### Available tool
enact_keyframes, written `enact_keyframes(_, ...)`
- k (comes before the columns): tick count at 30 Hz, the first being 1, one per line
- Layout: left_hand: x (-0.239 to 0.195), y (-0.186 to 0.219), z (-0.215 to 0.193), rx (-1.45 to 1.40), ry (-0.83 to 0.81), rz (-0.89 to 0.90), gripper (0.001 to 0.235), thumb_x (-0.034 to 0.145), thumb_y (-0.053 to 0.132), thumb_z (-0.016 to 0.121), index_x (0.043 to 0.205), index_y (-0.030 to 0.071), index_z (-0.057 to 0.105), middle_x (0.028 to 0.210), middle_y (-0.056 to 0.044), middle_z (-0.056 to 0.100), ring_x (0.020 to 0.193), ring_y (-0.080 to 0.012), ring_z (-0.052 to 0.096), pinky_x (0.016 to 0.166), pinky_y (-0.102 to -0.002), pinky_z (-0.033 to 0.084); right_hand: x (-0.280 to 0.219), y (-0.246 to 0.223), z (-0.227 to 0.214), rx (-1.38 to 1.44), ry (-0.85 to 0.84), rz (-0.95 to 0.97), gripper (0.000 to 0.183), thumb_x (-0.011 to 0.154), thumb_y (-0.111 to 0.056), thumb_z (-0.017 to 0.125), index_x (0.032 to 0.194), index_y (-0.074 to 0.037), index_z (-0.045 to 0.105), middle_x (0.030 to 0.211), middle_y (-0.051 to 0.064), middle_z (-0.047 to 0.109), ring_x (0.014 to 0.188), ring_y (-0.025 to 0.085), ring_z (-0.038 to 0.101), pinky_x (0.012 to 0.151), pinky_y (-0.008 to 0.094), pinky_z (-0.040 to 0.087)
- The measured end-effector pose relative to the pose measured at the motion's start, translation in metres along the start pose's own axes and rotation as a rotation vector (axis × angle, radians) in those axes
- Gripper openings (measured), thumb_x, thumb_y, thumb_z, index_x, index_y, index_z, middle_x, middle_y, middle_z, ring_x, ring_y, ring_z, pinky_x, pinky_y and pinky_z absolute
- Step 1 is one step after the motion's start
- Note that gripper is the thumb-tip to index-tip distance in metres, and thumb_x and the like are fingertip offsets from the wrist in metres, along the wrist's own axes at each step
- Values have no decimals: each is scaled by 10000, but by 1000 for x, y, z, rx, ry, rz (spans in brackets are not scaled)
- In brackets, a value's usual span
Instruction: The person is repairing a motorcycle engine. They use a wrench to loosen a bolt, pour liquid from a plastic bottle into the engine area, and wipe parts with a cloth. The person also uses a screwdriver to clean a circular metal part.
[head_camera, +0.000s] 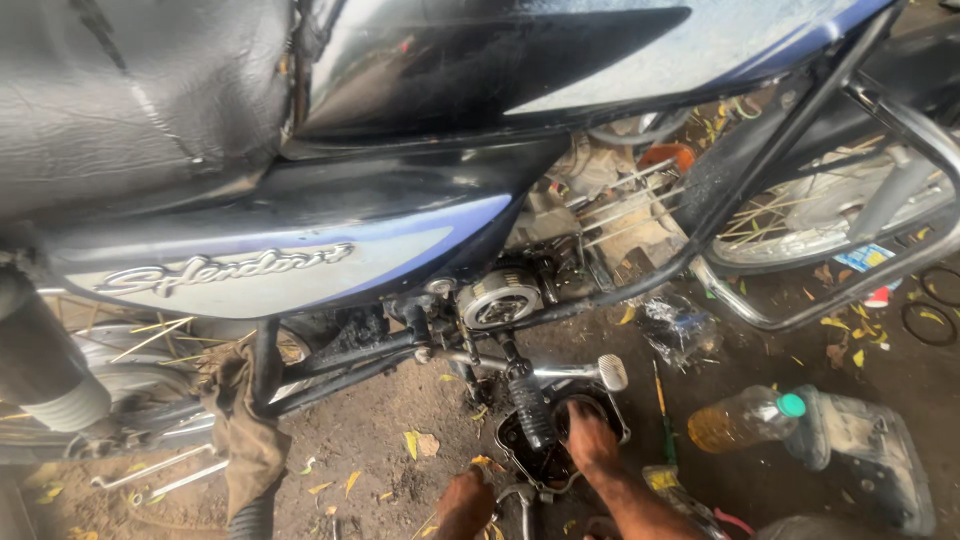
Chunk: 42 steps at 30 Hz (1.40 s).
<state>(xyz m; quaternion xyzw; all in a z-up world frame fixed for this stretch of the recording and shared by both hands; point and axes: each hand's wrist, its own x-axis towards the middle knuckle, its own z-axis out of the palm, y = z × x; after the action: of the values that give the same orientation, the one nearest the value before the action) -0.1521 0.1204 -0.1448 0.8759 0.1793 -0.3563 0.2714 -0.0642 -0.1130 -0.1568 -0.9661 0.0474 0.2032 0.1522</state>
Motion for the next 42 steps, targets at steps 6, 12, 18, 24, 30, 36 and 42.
enact_keyframes(6, 3, 17, 6, -28, 152, 101, 310, 971, 335, 572, 1188, 126, 648, 1212, -206, 674, 1173, -406, 632, 1014, -505, 522, -4, 14, 3, 245, 389, -171, 377, 772, 9, 723, 1121, -132, 719, 1171, 142, 732, 1096, 351, 689, 969, 443, 550)
enact_keyframes(12, 33, 65, 54, -561, 389, 225, 373, 990, 385, 572, 1098, 59, 717, 1048, -219, 760, 989, -417, 710, 890, -498, 546, -30, 39, -4, 1371, 241, -49, 294, 855, 65, 700, 1135, -23, 714, 1012, 154, 739, 890, 279, 694, 816, 414, 555)
enact_keyframes(18, -1, 120, 69, -1557, -496, 122, 633, 1074, 548, 354, 1496, 102, 507, 1517, -109, 505, 1389, -274, 428, 1197, -426, 288, -54, 56, -11, 2208, -242, 10, 304, 940, -103, 495, 1147, -10, 698, 1079, 128, 752, 979, 243, 699, 889, 395, 565)
enact_keyframes(24, -82, 159, 37, -1505, -374, 335, 605, 988, 439, 442, 1526, 162, 441, 1583, -85, 503, 1510, -275, 361, 1252, -489, 206, -60, 67, -25, 2305, -281, 50, 286, 972, -238, 537, 1112, -50, 702, 1114, 105, 720, 1015, 211, 686, 926, 402, 573)
enact_keyframes(30, -83, 151, 30, -1727, -536, 285, 617, 999, 493, 462, 1408, 46, 580, 1372, -167, 647, 1272, -366, 527, 1094, -538, 331, -58, 76, -26, 1516, -309, 48, 240, 947, -152, 576, 1110, -62, 728, 954, 100, 747, 819, 203, 686, 715, 377, 538)
enact_keyframes(36, -39, 102, 47, -1742, -184, -33, 467, 1021, 400, 501, 1362, 88, 570, 1319, -145, 681, 1236, -323, 626, 1074, -495, 470, -21, 139, -28, 460, 422, 397, 222, 873, -253, 681, 1005, -110, 787, 1019, 167, 769, 984, 394, 718, 867, 490, 576)
enact_keyframes(42, -1, 82, 64, -1903, -255, -21, 437, 949, 342, 541, 1252, 37, 625, 1150, -191, 728, 1034, -377, 703, 906, -556, 568, 1, 152, -22, 280, 252, 509, 403, 858, -396, 720, 1153, -123, 684, 1179, 210, 710, 1128, 404, 674, 959, 504, 559)
